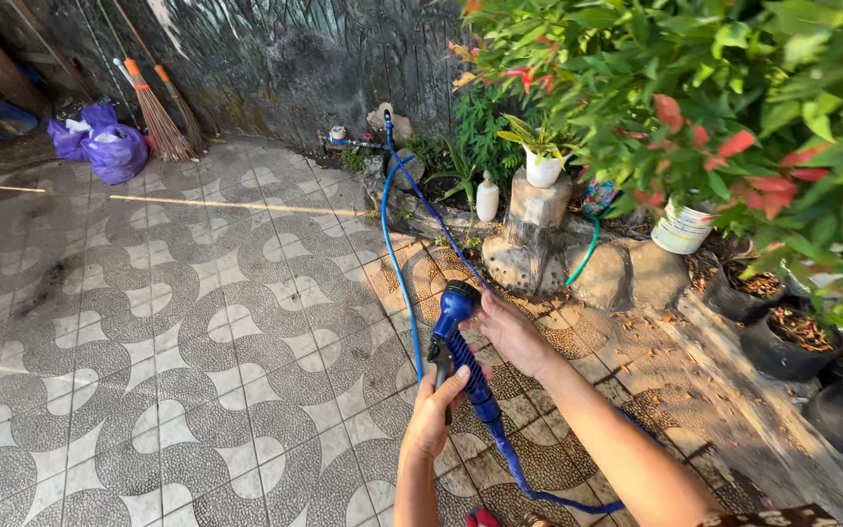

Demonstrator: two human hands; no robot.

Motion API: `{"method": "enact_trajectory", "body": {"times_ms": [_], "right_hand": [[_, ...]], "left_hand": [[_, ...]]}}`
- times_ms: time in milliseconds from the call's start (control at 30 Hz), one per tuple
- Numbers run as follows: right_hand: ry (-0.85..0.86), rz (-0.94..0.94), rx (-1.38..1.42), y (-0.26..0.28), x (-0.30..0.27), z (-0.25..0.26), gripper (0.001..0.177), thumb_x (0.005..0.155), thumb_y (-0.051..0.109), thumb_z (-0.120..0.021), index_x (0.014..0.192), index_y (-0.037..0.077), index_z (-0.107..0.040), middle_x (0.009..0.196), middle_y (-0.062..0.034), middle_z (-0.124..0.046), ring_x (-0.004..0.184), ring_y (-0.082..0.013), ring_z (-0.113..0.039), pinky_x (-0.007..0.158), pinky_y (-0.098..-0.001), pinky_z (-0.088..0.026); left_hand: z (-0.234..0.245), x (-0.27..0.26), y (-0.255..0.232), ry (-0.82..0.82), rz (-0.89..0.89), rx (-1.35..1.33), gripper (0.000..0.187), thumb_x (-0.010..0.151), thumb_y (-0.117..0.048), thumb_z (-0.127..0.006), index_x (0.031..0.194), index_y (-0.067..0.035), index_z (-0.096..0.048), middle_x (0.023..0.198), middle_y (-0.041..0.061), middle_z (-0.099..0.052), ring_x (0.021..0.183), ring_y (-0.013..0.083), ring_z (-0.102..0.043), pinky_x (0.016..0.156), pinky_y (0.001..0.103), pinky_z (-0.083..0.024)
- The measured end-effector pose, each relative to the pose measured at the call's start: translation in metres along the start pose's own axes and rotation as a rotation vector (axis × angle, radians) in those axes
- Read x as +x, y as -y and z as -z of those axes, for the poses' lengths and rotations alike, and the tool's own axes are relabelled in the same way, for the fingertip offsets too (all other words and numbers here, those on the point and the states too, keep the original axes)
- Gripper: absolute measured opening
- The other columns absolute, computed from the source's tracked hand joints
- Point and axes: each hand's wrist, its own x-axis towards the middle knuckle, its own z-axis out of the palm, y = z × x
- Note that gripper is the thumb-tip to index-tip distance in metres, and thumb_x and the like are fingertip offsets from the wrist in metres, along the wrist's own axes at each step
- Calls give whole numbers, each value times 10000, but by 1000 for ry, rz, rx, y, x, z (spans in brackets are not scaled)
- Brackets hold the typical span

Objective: The person uses a hose with a spray nozzle to water multiple potted plants, then touches the leaves and soil of the plants by hand.

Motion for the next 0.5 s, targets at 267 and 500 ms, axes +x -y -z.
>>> {"method": "enact_trajectory", "body": {"times_ms": [267,500], "right_hand": [[-125,-39,39,-25,139,9,286,903,276,-810,1102,85,-734,1028,20,-701,986,-109,-594,933,-296,-455],[-189,-27,-67,-48,253,-40,321,891,285,-787,1121,64,-747,1046,-4,-760,1032,-114,-649,982,-304,-449]], "left_hand": [[69,88,-58,-51,16,213,354,973,-232,-645,1259,-24,-665,1045,115,-785,944,205,-753,839,360,-581],[185,177,-83,34,-18,111,322,957,-193,-674,1215,-3,-653,1016,126,-763,929,234,-768,846,384,-620]]}}
